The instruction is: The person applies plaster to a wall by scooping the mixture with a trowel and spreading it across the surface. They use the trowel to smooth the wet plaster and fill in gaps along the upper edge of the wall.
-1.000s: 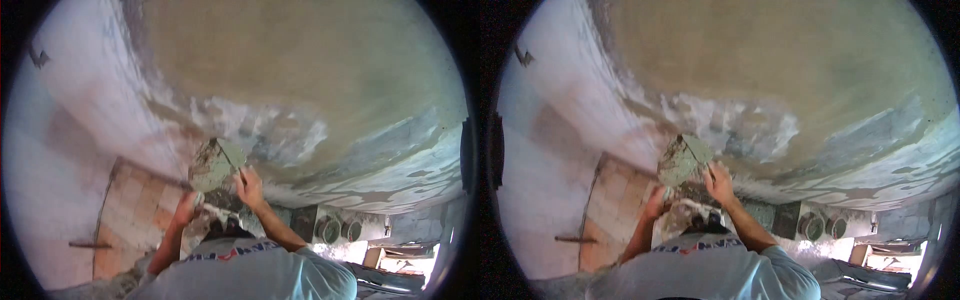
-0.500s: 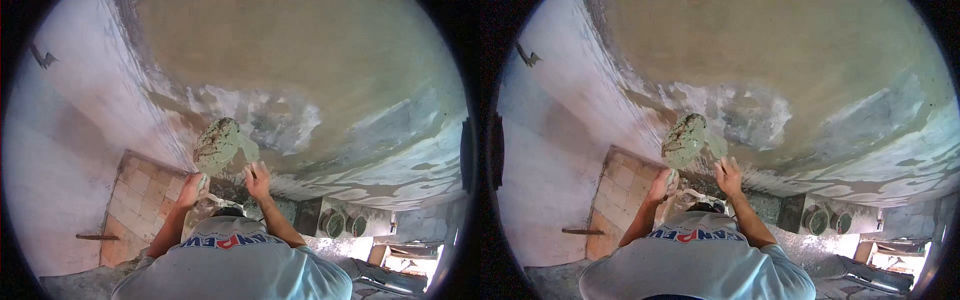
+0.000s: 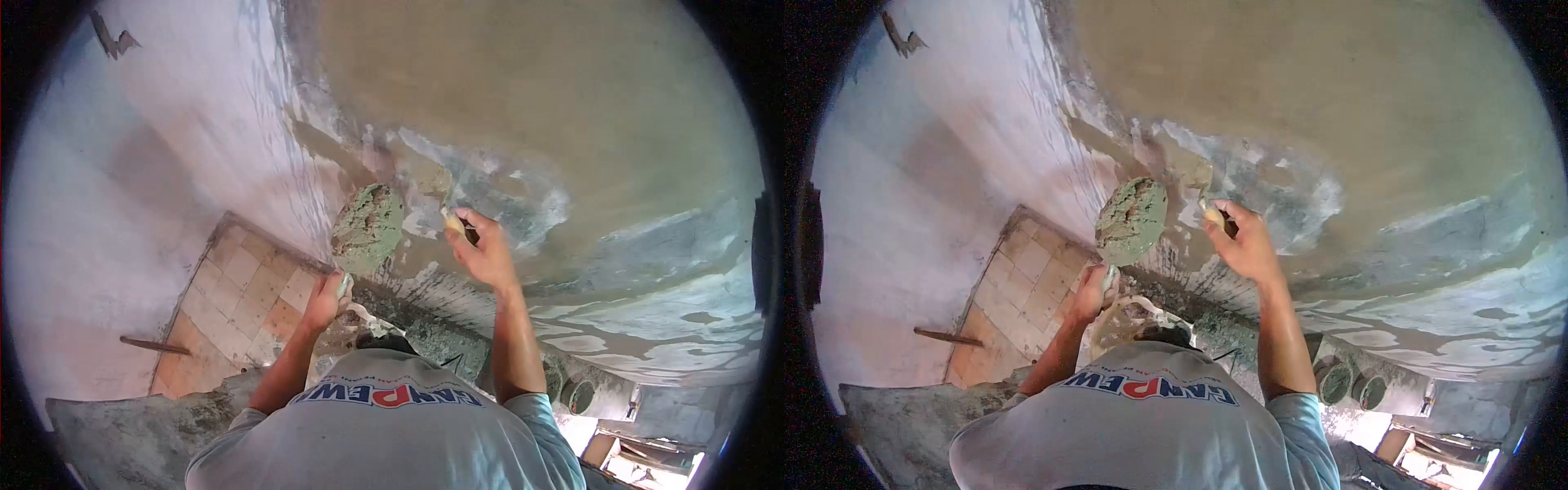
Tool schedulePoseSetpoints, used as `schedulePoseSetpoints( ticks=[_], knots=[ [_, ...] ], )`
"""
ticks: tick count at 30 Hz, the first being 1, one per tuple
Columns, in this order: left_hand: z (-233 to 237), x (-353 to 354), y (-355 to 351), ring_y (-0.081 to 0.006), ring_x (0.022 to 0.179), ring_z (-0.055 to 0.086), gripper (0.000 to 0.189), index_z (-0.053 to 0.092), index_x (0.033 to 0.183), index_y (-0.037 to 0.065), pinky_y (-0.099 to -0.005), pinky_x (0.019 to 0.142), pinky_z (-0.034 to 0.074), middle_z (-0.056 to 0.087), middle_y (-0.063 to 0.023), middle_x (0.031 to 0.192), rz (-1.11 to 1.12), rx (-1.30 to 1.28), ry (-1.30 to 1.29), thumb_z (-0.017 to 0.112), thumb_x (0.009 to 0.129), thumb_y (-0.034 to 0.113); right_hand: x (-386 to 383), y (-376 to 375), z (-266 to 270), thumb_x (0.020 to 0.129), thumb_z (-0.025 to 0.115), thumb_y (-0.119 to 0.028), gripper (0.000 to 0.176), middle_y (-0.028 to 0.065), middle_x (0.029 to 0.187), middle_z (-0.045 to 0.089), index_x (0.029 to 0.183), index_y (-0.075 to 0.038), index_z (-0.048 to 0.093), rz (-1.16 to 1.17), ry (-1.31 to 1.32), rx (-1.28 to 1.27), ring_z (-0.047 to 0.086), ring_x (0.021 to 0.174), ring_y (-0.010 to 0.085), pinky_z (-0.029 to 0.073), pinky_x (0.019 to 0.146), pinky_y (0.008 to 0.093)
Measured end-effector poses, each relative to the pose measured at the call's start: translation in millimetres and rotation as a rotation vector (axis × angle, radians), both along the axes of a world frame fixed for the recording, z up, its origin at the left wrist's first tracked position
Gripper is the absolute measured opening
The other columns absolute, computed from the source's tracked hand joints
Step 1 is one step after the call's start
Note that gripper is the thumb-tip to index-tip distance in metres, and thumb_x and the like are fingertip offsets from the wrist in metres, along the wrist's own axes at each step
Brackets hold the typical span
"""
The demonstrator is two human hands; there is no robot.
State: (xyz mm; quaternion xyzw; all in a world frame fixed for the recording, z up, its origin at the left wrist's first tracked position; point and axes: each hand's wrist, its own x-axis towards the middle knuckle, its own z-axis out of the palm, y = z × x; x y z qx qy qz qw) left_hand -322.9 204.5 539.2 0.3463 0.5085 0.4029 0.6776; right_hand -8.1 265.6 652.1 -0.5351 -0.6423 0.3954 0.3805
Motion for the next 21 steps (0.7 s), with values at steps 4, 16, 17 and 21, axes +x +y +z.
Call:
schedulePoseSetpoints(
  ticks=[4,16,17,21],
  knots=[
    [-11,-14,-8,-0.0084,0.047,0.036,0.044,0.057,0.08,0.009,-0.0292,0.045,0.026,0.043,0.0038,0.059,0.005,0.045,-0.023,0.047,0.107,0.042,-49,-2,-76,0.096,0.065,-0.02,0.029,0.0043,0.073,0.067,0.118,-0.002,0.07,-0.029,0.045,-0.247,0.062,0.059,0.0127,0.048,0.053,0.0312],
    [23,-49,-21,-0.0096,0.057,0.049,0.048,0.066,0.099,0.005,-0.0282,0.046,0.035,0.052,0.0022,0.069,0.186,-0.033,0.16,0.041,0.11,0.045,-188,-77,-115,0.083,0.079,-0.008,0.031,0.0152,0.087,0.072,0.112,-0.008,0.067,0.196,0.166,0.112,0.071,0.075,0.0254,0.055,0.071,0.0354],
    [9,-56,-21,-0.0088,0.053,0.047,0.052,0.066,0.103,0.006,-0.0266,0.045,0.035,0.051,0.0024,0.067,0.167,0.081,0.062,0.04,0.109,0.05,-189,-75,-124,0.085,0.078,-0.009,0.035,0.014,0.092,0.073,0.117,-0.008,0.065,0.237,0.196,0.101,0.071,0.077,0.0225,0.055,0.071,0.0337],
    [-15,-67,-28,-0.0084,0.043,0.038,0.052,0.064,0.098,0.007,-0.0268,0.04,0.029,0.046,0.003,0.059,0.368,-0.081,0.124,0.041,0.108,0.053,-155,-66,-142,0.103,0.067,-0.019,0.051,0.0096,0.123,0.07,0.148,-0.009,0.047,0.422,0.673,-0.534,0.072,0.093,0.0168,0.057,0.075,0.0272]
  ],
)
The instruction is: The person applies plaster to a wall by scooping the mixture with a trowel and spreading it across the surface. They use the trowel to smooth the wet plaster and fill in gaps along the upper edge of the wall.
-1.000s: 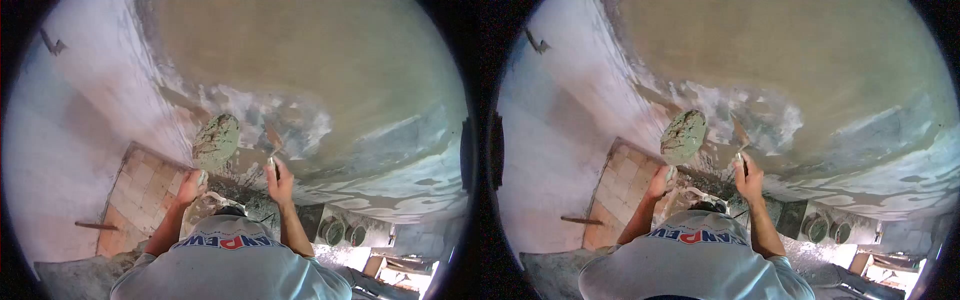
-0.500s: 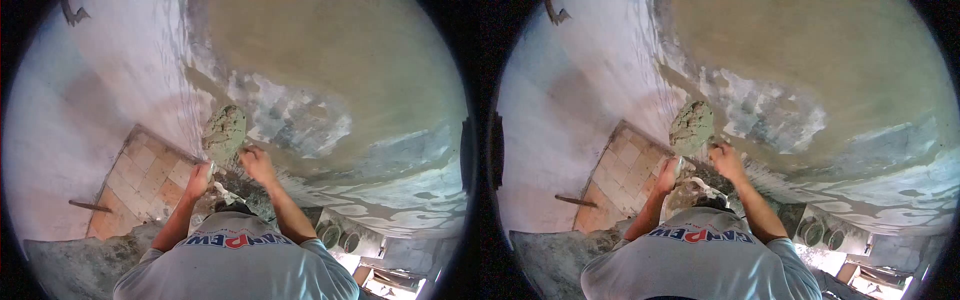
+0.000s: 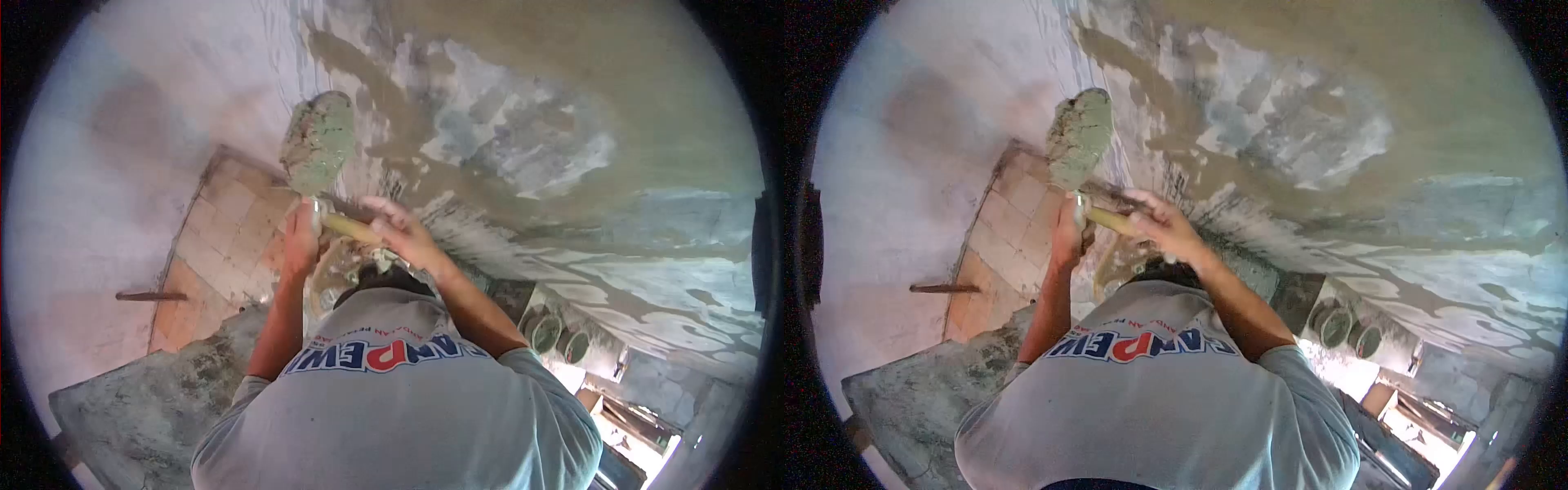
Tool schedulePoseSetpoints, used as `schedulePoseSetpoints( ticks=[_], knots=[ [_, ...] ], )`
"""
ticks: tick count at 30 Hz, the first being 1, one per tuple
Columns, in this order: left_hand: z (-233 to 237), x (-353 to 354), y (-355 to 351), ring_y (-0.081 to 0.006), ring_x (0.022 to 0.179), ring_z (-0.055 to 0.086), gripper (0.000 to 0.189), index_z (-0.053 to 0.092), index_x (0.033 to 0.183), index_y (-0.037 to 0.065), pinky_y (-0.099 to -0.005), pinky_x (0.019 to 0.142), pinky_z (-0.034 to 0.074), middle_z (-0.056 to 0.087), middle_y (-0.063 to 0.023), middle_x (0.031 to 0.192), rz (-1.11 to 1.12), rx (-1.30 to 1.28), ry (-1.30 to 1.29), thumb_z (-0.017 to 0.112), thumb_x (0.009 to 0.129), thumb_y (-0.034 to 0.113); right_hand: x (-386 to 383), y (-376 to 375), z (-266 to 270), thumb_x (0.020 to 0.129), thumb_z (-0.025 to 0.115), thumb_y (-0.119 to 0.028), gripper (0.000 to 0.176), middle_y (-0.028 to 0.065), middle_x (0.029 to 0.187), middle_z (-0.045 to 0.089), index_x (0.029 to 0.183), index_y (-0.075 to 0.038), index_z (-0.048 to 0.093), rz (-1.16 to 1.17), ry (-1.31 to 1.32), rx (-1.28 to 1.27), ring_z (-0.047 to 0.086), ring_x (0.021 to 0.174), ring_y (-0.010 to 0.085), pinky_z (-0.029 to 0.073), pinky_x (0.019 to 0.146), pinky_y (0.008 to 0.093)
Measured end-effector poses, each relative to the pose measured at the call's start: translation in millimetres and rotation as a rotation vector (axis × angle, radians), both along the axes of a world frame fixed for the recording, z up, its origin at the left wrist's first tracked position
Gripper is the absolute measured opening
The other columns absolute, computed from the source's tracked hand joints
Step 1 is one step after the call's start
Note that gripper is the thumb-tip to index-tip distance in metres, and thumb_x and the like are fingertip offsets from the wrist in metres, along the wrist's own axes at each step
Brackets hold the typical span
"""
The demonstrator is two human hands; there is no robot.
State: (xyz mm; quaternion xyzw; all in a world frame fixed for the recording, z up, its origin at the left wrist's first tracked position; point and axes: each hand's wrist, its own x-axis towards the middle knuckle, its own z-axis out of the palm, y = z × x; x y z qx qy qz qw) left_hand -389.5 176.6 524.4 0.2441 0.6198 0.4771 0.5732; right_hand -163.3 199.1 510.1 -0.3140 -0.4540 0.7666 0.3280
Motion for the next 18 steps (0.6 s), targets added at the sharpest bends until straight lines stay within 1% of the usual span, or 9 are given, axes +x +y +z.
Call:
schedulePoseSetpoints(
  ticks=[1,3,6,9,10,13,14,17,18],
  knots=[
    [7,-7,-3,-0.0084,0.043,0.038,0.051,0.063,0.096,0.007,-0.0271,0.039,0.029,0.045,0.0029,0.059,-0.035,0.026,0.015,0.041,0.107,0.052,8,-2,-6,0.099,0.071,-0.029,0.046,0.0133,0.114,0.074,0.136,-0.006,0.059,-0.157,0.057,-0.131,0.072,0.094,0.0174,0.058,0.077,0.031],
    [7,-18,-7,-0.0083,0.042,0.036,0.049,0.061,0.093,0.008,-0.0275,0.038,0.027,0.044,0.0028,0.057,-0.064,0.061,0.015,0.042,0.107,0.051,48,-1,-22,0.092,0.075,-0.048,0.049,0.017,0.105,0.075,0.118,-0.007,0.071,0.155,-0.842,0.391,0.073,0.093,0.0245,0.058,0.078,0.0372],
    [-2,-28,-10,-0.0076,0.04,0.034,0.044,0.058,0.091,0.009,-0.0272,0.036,0.024,0.043,0.0026,0.056,-0.064,0.133,-0.024,0.044,0.107,0.048,56,-19,-30,0.087,0.069,-0.069,0.062,0.0131,0.096,0.072,0.09,-0.007,0.07,0.742,-1.2,0.383,0.068,0.09,0.0331,0.054,0.078,0.0449],
    [-3,-37,-15,-0.0074,0.04,0.034,0.043,0.059,0.094,0.008,-0.0267,0.036,0.023,0.043,0.0025,0.055,-0.065,0.104,-0.036,0.044,0.107,0.046,61,-30,-16,0.084,0.069,-0.07,0.062,0.0157,0.086,0.07,0.086,-0.008,0.07,0.641,-1.138,0.55,0.068,0.086,0.04,0.054,0.077,0.0488],
    [-3,-37,-16,-0.0074,0.04,0.034,0.043,0.06,0.095,0.008,-0.0265,0.036,0.023,0.043,0.0023,0.055,-0.054,0.107,-0.034,0.044,0.107,0.046,62,-33,-10,0.086,0.071,-0.065,0.058,0.0146,0.083,0.067,0.08,-0.007,0.065,0.641,-1.131,0.598,0.067,0.086,0.039,0.053,0.077,0.0495],
    [-4,-36,-20,-0.0074,0.04,0.034,0.043,0.061,0.098,0.007,-0.0262,0.036,0.023,0.043,0.0018,0.056,-0.031,0.092,-0.028,0.043,0.107,0.045,74,-47,-20,0.089,0.072,-0.059,0.052,0.0143,0.085,0.068,0.081,-0.008,0.065,0.572,-1.127,0.708,0.067,0.088,0.0378,0.053,0.079,0.0486],
    [-1,-36,-19,-0.0074,0.04,0.034,0.043,0.061,0.098,0.007,-0.0262,0.036,0.022,0.043,0.0017,0.056,-0.027,0.073,-0.031,0.043,0.107,0.045,80,-46,-20,0.093,0.072,-0.051,0.044,0.0153,0.087,0.069,0.086,-0.008,0.067,0.628,-1.122,0.602,0.067,0.089,0.0361,0.052,0.08,0.0465],
    [-4,-36,-17,-0.0075,0.04,0.034,0.043,0.061,0.098,0.007,-0.026,0.036,0.022,0.043,0.0015,0.056,-0.035,0.089,-0.047,0.044,0.107,0.045,85,-44,-40,0.096,0.069,-0.043,0.038,0.0161,0.089,0.07,0.091,-0.006,0.068,0.441,-0.825,0.342,0.068,0.092,0.0351,0.052,0.081,0.0456],
    [-6,-37,-17,-0.0074,0.04,0.034,0.043,0.061,0.098,0.007,-0.0259,0.036,0.022,0.043,0.0015,0.056,-0.038,0.106,-0.053,0.044,0.107,0.045,86,-42,-66,0.098,0.068,-0.035,0.031,0.0149,0.093,0.072,0.096,-0.004,0.069,0.316,-0.731,-0.028,0.07,0.092,0.0337,0.052,0.081,0.0442]
  ],
)
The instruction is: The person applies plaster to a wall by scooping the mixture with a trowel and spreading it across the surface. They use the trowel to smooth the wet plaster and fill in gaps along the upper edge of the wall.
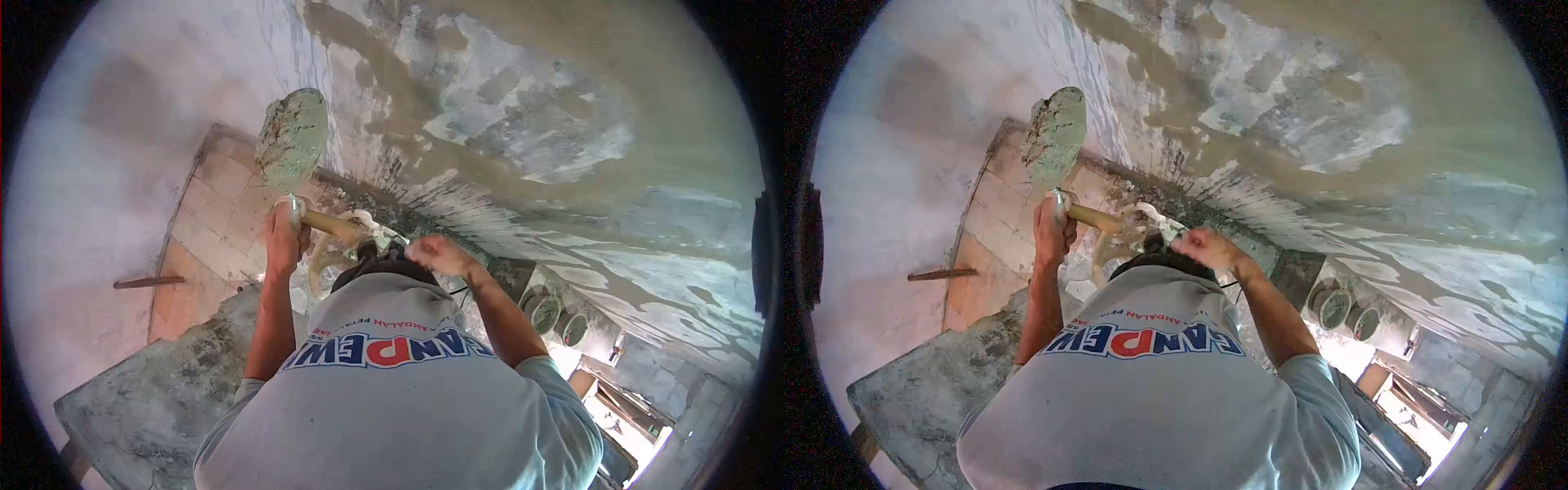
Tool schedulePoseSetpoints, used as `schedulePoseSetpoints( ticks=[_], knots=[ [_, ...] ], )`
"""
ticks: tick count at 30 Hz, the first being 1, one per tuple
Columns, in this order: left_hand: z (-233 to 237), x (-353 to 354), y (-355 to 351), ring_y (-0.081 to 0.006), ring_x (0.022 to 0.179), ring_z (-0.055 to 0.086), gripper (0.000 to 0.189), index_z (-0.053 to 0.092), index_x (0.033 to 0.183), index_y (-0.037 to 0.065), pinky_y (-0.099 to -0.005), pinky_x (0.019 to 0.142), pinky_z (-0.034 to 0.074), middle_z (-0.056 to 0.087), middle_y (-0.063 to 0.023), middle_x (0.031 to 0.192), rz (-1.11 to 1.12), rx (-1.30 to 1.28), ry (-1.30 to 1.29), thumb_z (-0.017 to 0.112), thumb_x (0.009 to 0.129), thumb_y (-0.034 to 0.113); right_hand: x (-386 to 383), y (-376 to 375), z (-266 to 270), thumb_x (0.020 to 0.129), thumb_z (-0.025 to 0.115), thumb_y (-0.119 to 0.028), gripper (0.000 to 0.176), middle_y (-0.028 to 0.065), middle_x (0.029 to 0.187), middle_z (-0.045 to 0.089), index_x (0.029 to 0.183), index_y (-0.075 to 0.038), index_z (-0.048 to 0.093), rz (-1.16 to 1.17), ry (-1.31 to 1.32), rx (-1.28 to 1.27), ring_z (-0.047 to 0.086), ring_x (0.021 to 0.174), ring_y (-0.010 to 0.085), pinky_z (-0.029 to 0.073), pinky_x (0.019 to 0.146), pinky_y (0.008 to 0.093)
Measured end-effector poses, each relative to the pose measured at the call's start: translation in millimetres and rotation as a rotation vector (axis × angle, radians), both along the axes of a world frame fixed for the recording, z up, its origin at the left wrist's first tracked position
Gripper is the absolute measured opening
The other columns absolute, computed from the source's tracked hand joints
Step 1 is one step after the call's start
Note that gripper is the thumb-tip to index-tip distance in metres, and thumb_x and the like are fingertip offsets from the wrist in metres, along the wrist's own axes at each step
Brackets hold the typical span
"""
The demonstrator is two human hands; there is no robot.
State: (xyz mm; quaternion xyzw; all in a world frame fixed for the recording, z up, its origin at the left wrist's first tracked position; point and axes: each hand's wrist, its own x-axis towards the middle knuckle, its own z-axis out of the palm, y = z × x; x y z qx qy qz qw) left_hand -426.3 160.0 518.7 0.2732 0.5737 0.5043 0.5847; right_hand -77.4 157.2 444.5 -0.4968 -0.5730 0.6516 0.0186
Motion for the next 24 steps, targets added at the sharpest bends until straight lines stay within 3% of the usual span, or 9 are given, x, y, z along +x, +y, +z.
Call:
schedulePoseSetpoints(
  ticks=[3,5,7,9,10,13,16,19,24],
  knots=[
    [-5,-2,-1,-0.0071,0.041,0.033,0.044,0.061,0.098,0.007,-0.0253,0.036,0.024,0.043,0.0016,0.056,-0.016,-0.005,0.034,0.044,0.107,0.046,-21,26,-22,0.096,0.068,-0.03,0.025,0.0129,0.097,0.075,0.106,-0.007,0.073,0.156,0.003,0.348,0.071,0.09,0.0319,0.054,0.079,0.0434],
    [-9,-4,0,-0.0069,0.041,0.033,0.044,0.062,0.098,0.007,-0.025,0.036,0.024,0.043,0.0017,0.056,-0.024,0.006,0.013,0.044,0.107,0.047,-45,35,-54,0.093,0.07,-0.028,0.025,0.0128,0.099,0.077,0.109,-0.009,0.075,0.312,0.254,0.615,0.072,0.09,0.0312,0.055,0.079,0.0426],
    [-9,-4,0,-0.0066,0.041,0.033,0.045,0.062,0.098,0.007,-0.0247,0.036,0.024,0.043,0.002,0.056,-0.039,0.007,0.012,0.044,0.107,0.047,-68,47,-80,0.09,0.071,-0.024,0.026,0.0123,0.101,0.077,0.112,-0.012,0.077,0.582,0.262,0.597,0.073,0.09,0.03,0.056,0.079,0.0422],
    [-1,-2,2,-0.0063,0.041,0.033,0.045,0.062,0.098,0.007,-0.0243,0.036,0.024,0.043,0.0024,0.056,-0.051,0.003,0.029,0.044,0.107,0.048,-87,62,-94,0.088,0.071,-0.02,0.026,0.0114,0.103,0.078,0.112,-0.016,0.079,0.953,0.023,0.27,0.073,0.089,0.0282,0.056,0.08,0.0423],
    [7,1,1,-0.0057,0.041,0.033,0.046,0.063,0.098,0.007,-0.0236,0.036,0.024,0.043,0.0036,0.057,-0.04,-0.002,0.074,0.044,0.107,0.048,-93,66,-56,0.085,0.071,-0.022,0.023,0.0152,0.101,0.077,0.104,-0.014,0.08,0.983,-0.163,0.281,0.073,0.089,0.0323,0.055,0.077,0.0445],
    [6,2,1,-0.0051,0.041,0.034,0.046,0.063,0.097,0.007,-0.023,0.036,0.024,0.043,0.004,0.057,-0.019,0.045,0.094,0.043,0.107,0.047,-88,64,-29,0.083,0.071,-0.024,0.021,0.0181,0.097,0.075,0.098,-0.011,0.079,0.958,-0.314,0.554,0.072,0.087,0.0371,0.055,0.073,0.0476],
    [5,-1,-1,-0.0046,0.041,0.033,0.046,0.063,0.096,0.006,-0.0224,0.036,0.024,0.044,0.0033,0.059,0.007,-0.004,0.083,0.042,0.107,0.045,-55,64,-9,0.084,0.069,-0.025,0.019,0.0199,0.093,0.073,0.091,-0.008,0.075,0.804,-0.326,0.659,0.07,0.087,0.0404,0.054,0.074,0.0496],
    [6,0,-4,-0.0046,0.041,0.033,0.046,0.062,0.095,0.006,-0.0225,0.035,0.024,0.044,0.0034,0.06,0.035,-0.004,0.084,0.041,0.108,0.045,-14,51,7,0.088,0.066,-0.02,0.019,0.0203,0.091,0.072,0.094,-0.003,0.072,0.683,-0.202,0.519,0.07,0.09,0.0393,0.055,0.078,0.0492],
    [6,3,0,-0.005,0.041,0.033,0.042,0.06,0.093,0.007,-0.0232,0.035,0.025,0.043,0.0034,0.06,0.052,0.02,0.044,0.042,0.107,0.042,39,30,29,0.089,0.068,-0.027,0.02,0.0156,0.098,0.07,0.098,-0.009,0.069,0.602,-0.254,0.471,0.066,0.1,0.0374,0.052,0.083,0.0488]
  ],
)
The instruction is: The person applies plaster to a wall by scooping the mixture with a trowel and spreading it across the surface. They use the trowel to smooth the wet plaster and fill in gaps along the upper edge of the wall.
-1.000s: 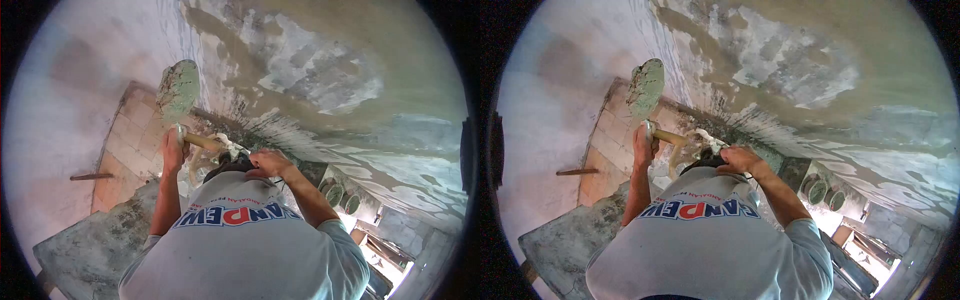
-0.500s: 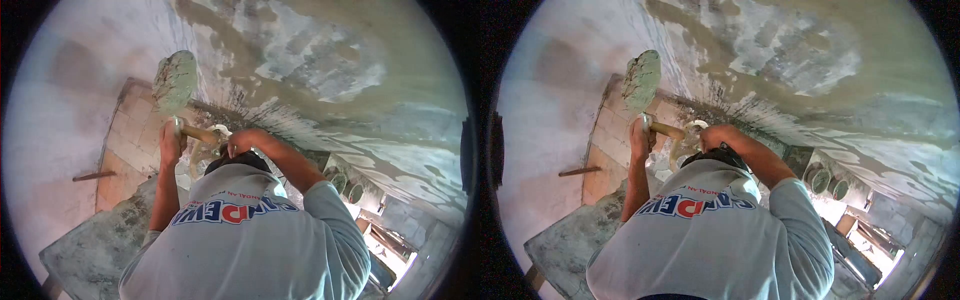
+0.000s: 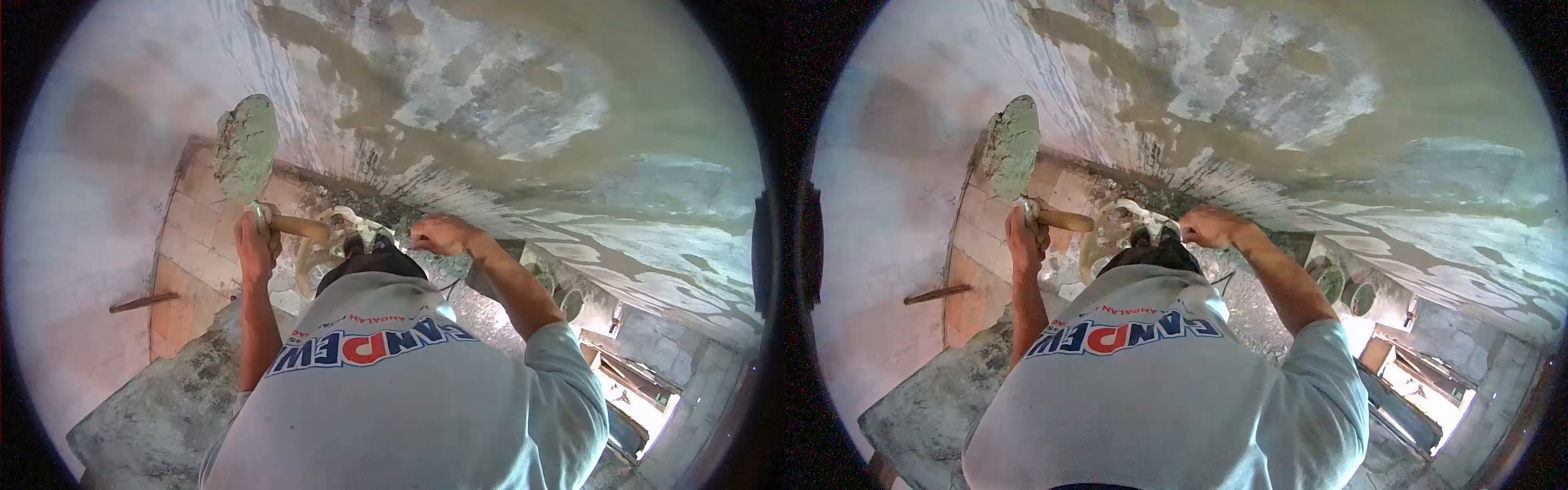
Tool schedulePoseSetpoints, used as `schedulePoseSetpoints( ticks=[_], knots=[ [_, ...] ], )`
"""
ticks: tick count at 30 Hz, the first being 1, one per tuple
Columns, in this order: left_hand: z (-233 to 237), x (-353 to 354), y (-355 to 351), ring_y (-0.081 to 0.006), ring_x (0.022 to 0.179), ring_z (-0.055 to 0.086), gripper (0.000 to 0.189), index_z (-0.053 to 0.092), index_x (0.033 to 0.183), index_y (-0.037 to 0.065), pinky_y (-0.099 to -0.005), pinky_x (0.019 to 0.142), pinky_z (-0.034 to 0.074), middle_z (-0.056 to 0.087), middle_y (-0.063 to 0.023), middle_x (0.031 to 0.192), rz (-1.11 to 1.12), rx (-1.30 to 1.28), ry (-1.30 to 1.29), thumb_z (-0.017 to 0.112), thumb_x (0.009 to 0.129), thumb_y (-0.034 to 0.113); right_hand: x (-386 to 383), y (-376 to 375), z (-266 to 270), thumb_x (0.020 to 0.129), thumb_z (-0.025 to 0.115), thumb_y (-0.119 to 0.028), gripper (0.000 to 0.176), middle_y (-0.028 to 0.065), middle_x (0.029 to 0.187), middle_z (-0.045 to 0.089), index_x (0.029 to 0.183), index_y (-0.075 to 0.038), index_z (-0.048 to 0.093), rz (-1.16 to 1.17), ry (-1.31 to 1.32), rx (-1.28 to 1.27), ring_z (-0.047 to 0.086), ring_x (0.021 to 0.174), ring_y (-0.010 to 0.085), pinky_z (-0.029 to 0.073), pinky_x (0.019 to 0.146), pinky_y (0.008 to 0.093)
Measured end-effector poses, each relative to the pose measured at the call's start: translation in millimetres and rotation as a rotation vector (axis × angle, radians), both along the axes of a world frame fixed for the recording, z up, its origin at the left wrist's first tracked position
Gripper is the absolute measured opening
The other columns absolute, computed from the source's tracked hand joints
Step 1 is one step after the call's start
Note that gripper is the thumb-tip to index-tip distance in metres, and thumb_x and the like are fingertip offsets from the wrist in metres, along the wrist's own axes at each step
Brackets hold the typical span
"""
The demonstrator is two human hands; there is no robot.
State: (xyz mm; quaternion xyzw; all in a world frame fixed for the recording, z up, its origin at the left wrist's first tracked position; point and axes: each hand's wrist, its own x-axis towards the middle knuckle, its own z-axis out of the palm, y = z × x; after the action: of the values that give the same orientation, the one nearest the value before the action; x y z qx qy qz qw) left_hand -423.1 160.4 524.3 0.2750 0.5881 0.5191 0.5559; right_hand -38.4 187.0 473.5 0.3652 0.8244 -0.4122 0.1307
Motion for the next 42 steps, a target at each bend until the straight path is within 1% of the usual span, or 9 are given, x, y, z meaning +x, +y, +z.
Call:
schedulePoseSetpoints(
  ticks=[8,15,19,20,23,26,33,38,42],
  knots=[
    [16,14,10,-0.0067,0.04,0.034,0.039,0.06,0.089,0.01,-0.0238,0.036,0.025,0.042,0.0031,0.055,-0.067,-0.056,0.1,0.046,0.104,0.043,48,-48,-23,0.08,0.072,-0.025,0.017,0.0132,0.086,0.074,0.087,-0.011,0.079,0.145,-0.238,-0.121,0.071,0.081,0.0352,0.054,0.07,0.0454],
    [4,17,13,-0.0068,0.04,0.034,0.04,0.056,0.085,0.011,-0.0243,0.036,0.025,0.04,0.0029,0.053,-0.097,-0.018,0.1,0.046,0.104,0.044,61,-83,-16,0.074,0.08,-0.032,0.025,0.014,0.084,0.076,0.082,-0.009,0.08,-0.116,-0.261,-0.225,0.073,0.081,0.0325,0.054,0.069,0.046],
    [5,19,15,-0.0064,0.04,0.034,0.041,0.057,0.085,0.01,-0.0243,0.035,0.023,0.041,0.0028,0.054,-0.111,-0.021,0.085,0.045,0.105,0.045,33,-49,-12,0.083,0.076,-0.046,0.04,0.0132,0.081,0.072,0.074,-0.008,0.074,-0.085,-0.213,-0.166,0.07,0.082,0.0344,0.054,0.074,0.0458],
    [6,20,14,-0.0064,0.039,0.034,0.042,0.057,0.085,0.01,-0.0243,0.035,0.023,0.041,0.003,0.054,-0.107,-0.025,0.077,0.045,0.105,0.045,21,-43,-4,0.087,0.073,-0.055,0.046,0.0138,0.086,0.072,0.087,-0.008,0.074,-0.317,-0.127,-0.123,0.07,0.088,0.0354,0.053,0.078,0.0463],
    [-1,15,12,-0.0065,0.039,0.034,0.043,0.059,0.087,0.009,-0.0241,0.035,0.024,0.041,0.0034,0.054,-0.159,-0.014,0.049,0.044,0.106,0.045,-21,-15,8,0.091,0.068,-0.059,0.051,0.0131,0.096,0.072,0.098,-0.008,0.071,-0.139,-0.182,-0.072,0.069,0.094,0.0351,0.053,0.079,0.0454],
    [2,13,9,-0.0063,0.039,0.034,0.043,0.059,0.087,0.009,-0.0239,0.036,0.025,0.042,0.0034,0.054,-0.15,-0.009,0.068,0.044,0.106,0.045,-22,-3,-27,0.095,0.063,-0.059,0.051,0.0126,0.101,0.071,0.101,-0.01,0.07,0.046,-0.02,-0.264,0.068,0.098,0.0349,0.053,0.081,0.0454],
    [6,9,1,-0.0095,0.039,0.037,0.042,0.058,0.087,0.009,-0.0278,0.036,0.026,0.046,0.0001,0.055,-0.091,-0.013,0.036,0.048,0.104,0.046,-34,-24,-15,0.101,0.055,-0.06,0.052,0.0169,0.098,0.069,0.107,-0.009,0.065,-0.22,0.021,-0.084,0.068,0.089,0.0345,0.053,0.08,0.0467],
    [4,6,-2,-0.0092,0.039,0.036,0.046,0.061,0.092,0.007,-0.0273,0.036,0.026,0.046,0.0001,0.055,-0.065,0.001,0.056,0.046,0.105,0.048,-14,-25,-38,0.106,0.052,-0.049,0.045,0.0142,0.092,0.065,0.104,-0.005,0.063,-0.269,0.114,-0.428,0.067,0.081,0.0247,0.053,0.073,0.0436],
    [6,4,-4,-0.0087,0.04,0.037,0.048,0.062,0.094,0.006,-0.0265,0.036,0.027,0.046,0.0,0.056,-0.087,-0.023,0.08,0.046,0.105,0.05,-13,-37,-58,0.108,0.049,-0.043,0.042,0.0174,0.094,0.065,0.103,-0.004,0.062,-0.154,0.08,-0.345,0.066,0.09,0.0341,0.054,0.081,0.0449]
  ],
)
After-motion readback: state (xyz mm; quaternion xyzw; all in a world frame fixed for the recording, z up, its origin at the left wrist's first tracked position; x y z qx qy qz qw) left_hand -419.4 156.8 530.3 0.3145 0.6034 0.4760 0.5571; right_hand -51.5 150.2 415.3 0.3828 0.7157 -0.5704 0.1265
